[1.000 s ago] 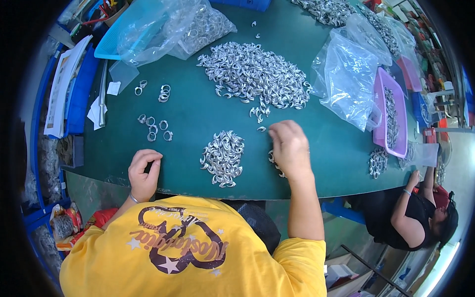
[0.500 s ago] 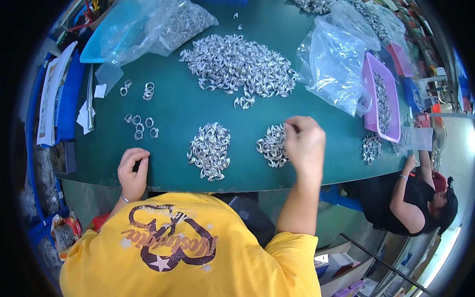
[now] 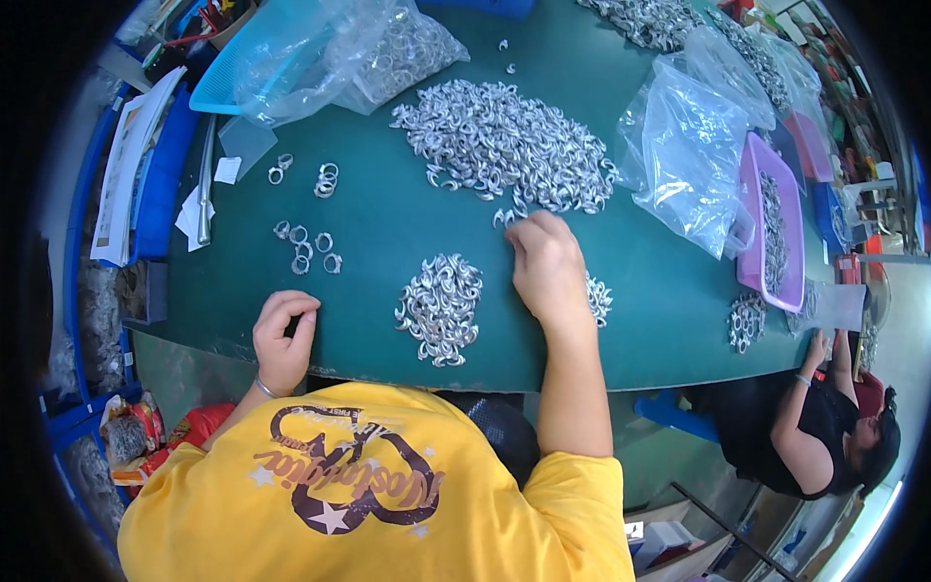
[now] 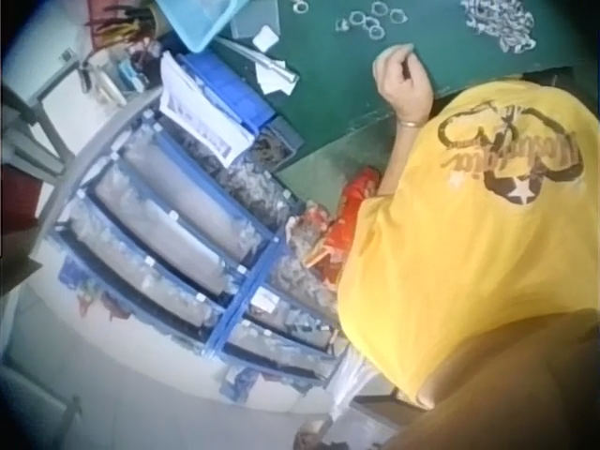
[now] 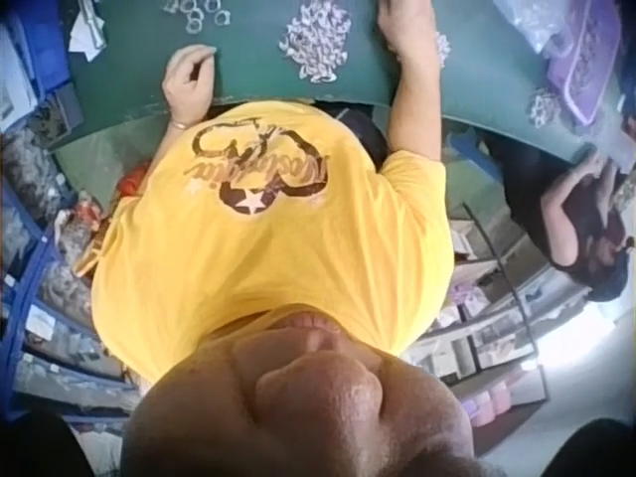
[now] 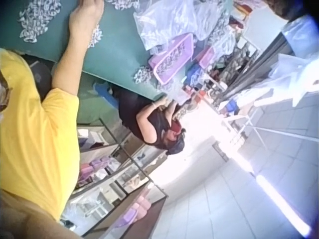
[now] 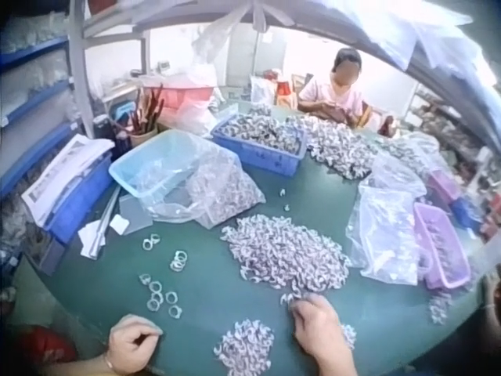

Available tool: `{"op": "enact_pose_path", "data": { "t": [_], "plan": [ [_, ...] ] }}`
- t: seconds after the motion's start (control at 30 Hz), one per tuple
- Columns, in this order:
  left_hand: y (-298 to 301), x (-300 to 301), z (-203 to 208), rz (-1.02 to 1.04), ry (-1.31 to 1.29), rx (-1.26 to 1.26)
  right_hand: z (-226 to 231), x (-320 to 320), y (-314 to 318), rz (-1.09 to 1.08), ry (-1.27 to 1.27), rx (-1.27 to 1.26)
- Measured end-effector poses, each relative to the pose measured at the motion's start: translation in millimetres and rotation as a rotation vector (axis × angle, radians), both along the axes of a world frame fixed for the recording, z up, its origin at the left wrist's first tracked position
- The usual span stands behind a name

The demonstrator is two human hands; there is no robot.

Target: The person sorts small metal rings on a green table by hand, picking them from a pile and placing them into smaller groups.

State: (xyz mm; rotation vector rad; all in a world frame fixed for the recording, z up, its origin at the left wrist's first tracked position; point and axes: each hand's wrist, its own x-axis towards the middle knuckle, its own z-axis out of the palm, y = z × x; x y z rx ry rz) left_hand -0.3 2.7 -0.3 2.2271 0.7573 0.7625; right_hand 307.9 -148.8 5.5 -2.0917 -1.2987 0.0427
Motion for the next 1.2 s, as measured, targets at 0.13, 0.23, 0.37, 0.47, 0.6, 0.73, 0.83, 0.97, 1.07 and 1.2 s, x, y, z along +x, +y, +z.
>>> {"op": "enact_pose_path", "data": {
  "t": [0.13, 0.23, 0.37, 0.47, 0.6, 0.73, 0.83, 0.97, 1.07, 1.2],
  "plan": [
    [-1.5, 3.2, 2.4, 0.024, -0.004, -0.029, 18.4, 3.6, -15.1, -0.063, 0.144, -0.068],
    [-2.8, 3.3, -0.4, 0.019, -0.002, -0.028, 13.8, -4.6, -13.8, -0.237, 0.168, -0.06],
    [-3.0, 3.3, 0.0, 0.02, -0.009, -0.045, 13.3, -15.0, -8.8, -0.227, -0.032, -0.186],
    [-2.6, 2.5, -0.7, 0.022, -0.008, -0.036, 24.9, -23.6, -10.1, -0.119, 0.14, -0.173],
    [-2.0, 2.3, -3.1, 0.028, -0.015, -0.032, 46.6, -34.7, -3.9, 0.075, 0.349, -0.135],
    [-2.4, 4.8, 0.4, 0.009, -0.009, -0.033, 7.0, -12.2, 9.5, -0.118, -0.091, -0.033],
    [-2.4, 2.8, 1.4, 0.024, -0.011, -0.032, 10.9, -12.3, 10.4, -0.172, -0.132, -0.194],
    [-1.8, 2.8, 0.5, 0.025, -0.015, -0.029, 17.7, -3.6, -5.2, -0.178, 0.094, -0.088],
    [-0.9, 4.2, -0.1, 0.018, -0.014, -0.023, 14.3, -3.9, 0.2, -0.135, 0.079, 0.006],
    [-2.4, 4.3, 0.1, 0.013, -0.017, -0.027, 5.6, -19.9, 5.5, -0.141, 0.038, -0.104]
  ]
}}
